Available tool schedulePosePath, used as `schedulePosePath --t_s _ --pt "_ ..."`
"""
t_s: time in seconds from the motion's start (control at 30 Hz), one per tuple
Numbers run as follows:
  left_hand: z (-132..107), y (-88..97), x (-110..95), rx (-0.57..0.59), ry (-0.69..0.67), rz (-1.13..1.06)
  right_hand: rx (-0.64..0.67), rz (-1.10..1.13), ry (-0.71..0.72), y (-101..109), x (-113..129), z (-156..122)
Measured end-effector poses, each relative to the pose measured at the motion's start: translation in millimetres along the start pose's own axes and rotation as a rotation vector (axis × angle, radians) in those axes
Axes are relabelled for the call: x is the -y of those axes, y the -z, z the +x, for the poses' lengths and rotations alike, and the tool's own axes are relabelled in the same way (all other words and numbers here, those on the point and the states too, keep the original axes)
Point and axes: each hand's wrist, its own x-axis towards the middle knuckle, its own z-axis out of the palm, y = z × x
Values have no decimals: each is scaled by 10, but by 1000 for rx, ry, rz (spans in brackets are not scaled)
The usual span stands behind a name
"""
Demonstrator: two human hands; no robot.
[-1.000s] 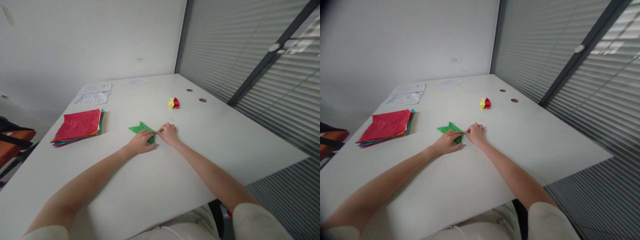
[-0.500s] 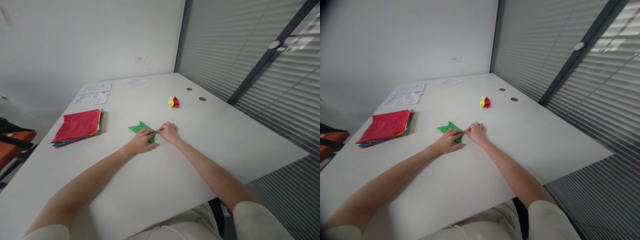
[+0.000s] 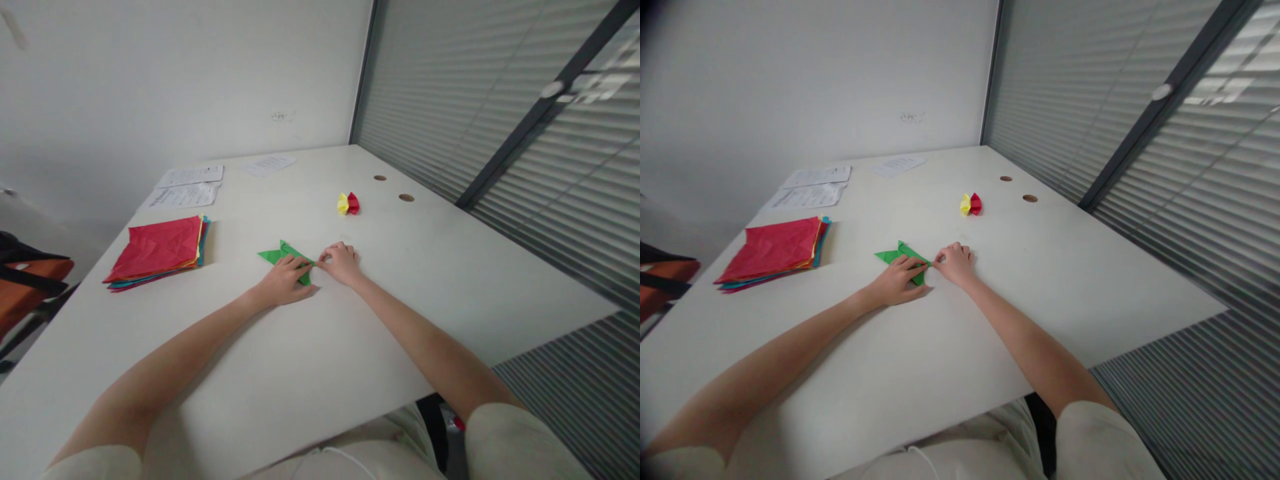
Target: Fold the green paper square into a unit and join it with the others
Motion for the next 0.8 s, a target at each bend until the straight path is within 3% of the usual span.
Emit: schedulePosePath --t_s 0.13,0.27,0.37,0.6,0.8 --pt "-3 -7 7 4 3 6 49 32 -24 38 -86 59" --pt "-2 -18 19 13 -1 5 -59 71 -49 -29 -43 55" --pt "0 -23 18 9 -15 8 -125 13 17 -97 23 16" --pt "-4 -3 1 17 -7 0 -102 -33 -20 -70 -30 14" --pt "5 -1 2 17 -14 -4 -173 -18 40 -98 20 -7"
